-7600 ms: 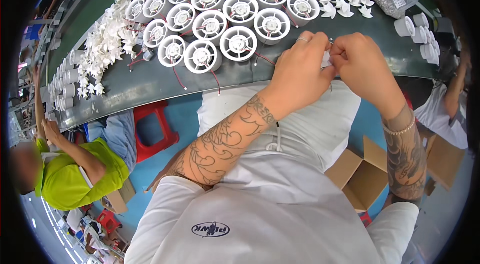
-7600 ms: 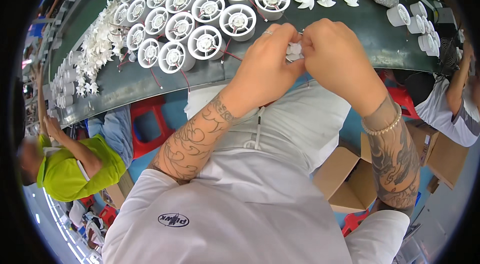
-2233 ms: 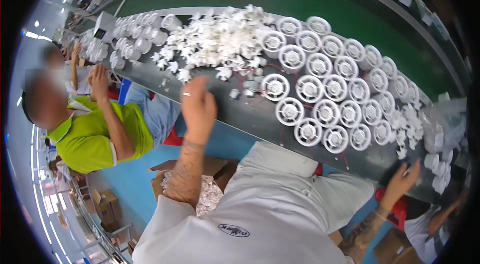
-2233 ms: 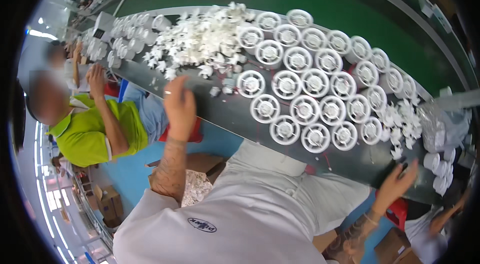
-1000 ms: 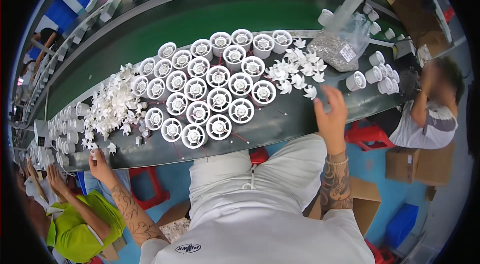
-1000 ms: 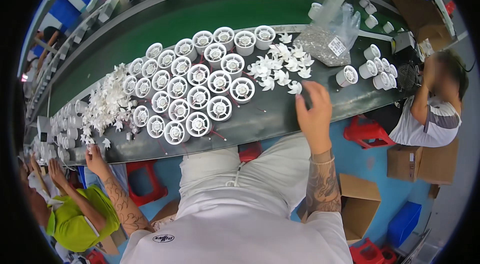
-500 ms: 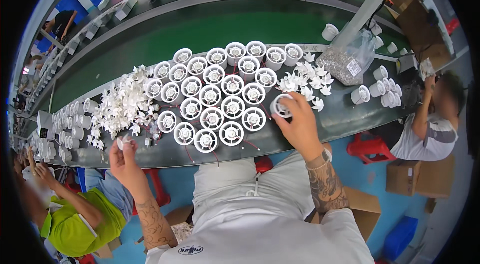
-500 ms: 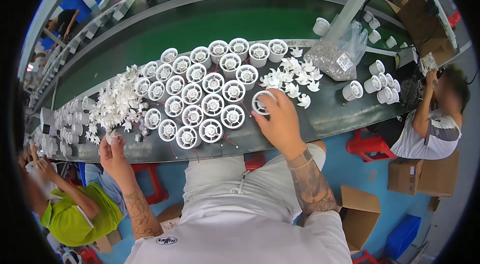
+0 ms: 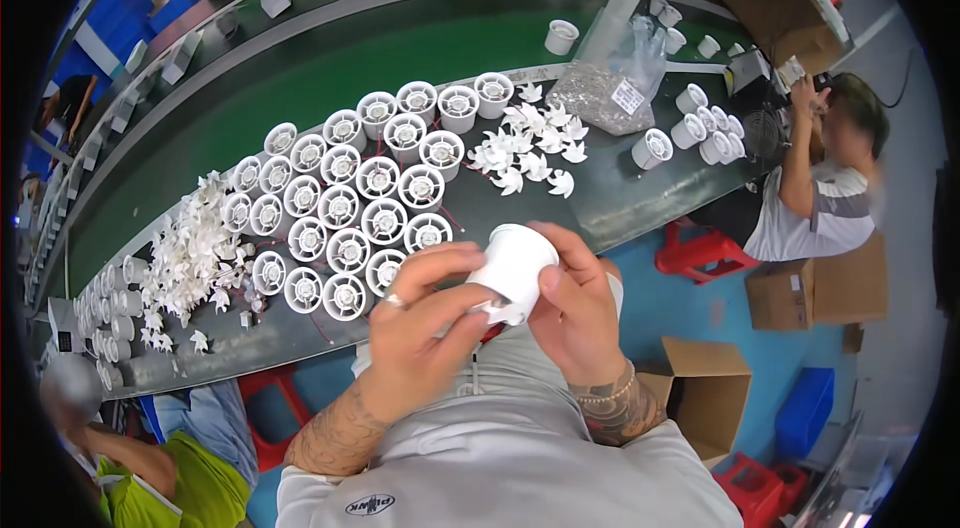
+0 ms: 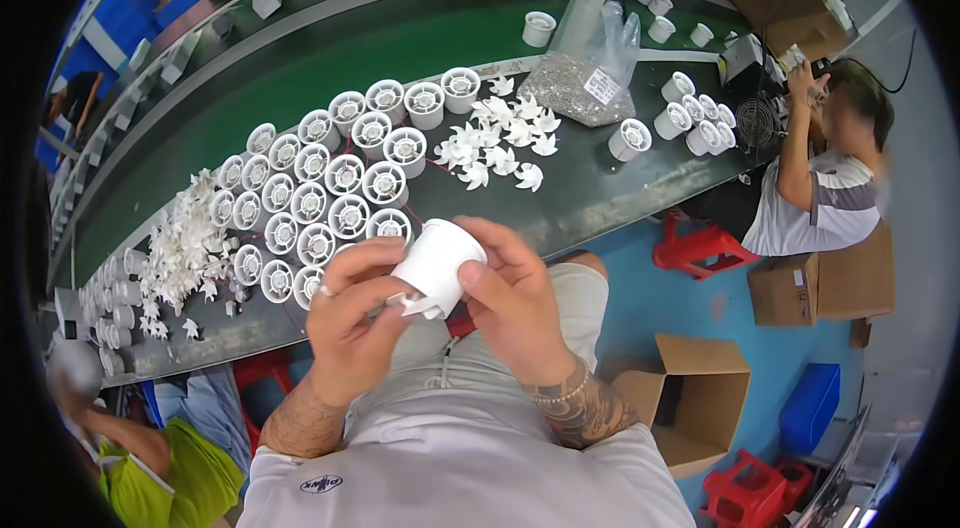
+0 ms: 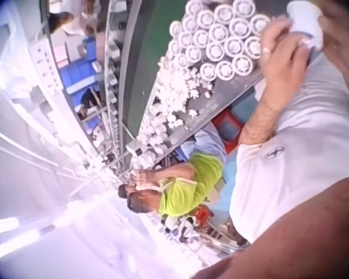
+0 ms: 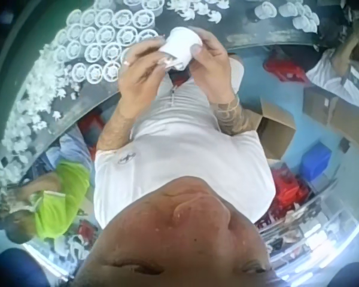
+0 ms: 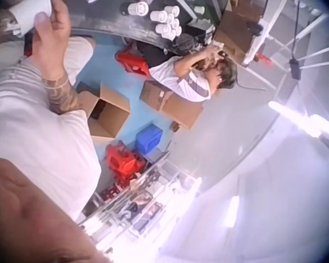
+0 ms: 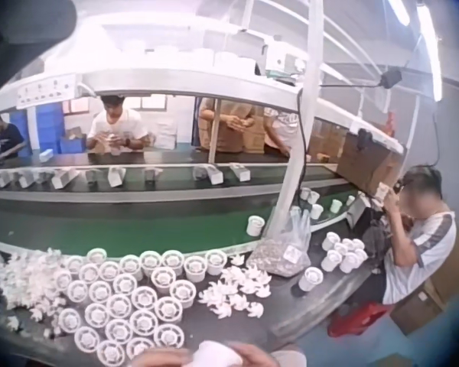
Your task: Inserting small white plastic components into cylindrical housings at an assembly line station.
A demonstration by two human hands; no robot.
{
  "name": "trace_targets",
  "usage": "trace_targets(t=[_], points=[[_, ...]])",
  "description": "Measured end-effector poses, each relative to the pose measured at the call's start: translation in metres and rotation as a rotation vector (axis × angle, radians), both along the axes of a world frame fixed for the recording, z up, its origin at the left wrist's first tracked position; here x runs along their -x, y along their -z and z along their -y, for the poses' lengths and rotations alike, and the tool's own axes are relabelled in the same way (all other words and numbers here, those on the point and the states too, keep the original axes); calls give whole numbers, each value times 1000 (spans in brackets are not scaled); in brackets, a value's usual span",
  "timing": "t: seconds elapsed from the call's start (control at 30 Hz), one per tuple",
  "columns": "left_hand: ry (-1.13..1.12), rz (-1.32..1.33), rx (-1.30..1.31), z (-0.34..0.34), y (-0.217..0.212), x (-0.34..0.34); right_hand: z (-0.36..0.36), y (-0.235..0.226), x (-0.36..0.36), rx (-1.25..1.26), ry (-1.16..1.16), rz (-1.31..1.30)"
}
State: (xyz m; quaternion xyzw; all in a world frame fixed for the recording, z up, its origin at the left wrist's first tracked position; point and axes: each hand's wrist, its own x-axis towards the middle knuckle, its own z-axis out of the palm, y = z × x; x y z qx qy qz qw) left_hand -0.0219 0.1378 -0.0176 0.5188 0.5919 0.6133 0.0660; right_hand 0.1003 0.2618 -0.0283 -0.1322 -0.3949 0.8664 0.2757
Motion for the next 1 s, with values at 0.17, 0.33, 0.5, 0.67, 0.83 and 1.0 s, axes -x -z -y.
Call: trace_targets(t=[0.17,0.33,0.5,0.67,0.83,1.0], points=[[-5,-40,59,-11,-3,-9,-2,0,-9,95,70,8],[-9,-37,67,-12,-2,-15,5,0,-13,130,160,21],[61,-72,107,-8,0,-9,9,-5,-10,98,116,2],[-37,-84,52,0,4,-11,10,1,-8,185,67,18],[-75,46,88,6,3,-16,12,8,-8,103,105,-13],[-51,78,70,8,4,-15,11,12,-13,28,102,-20]])
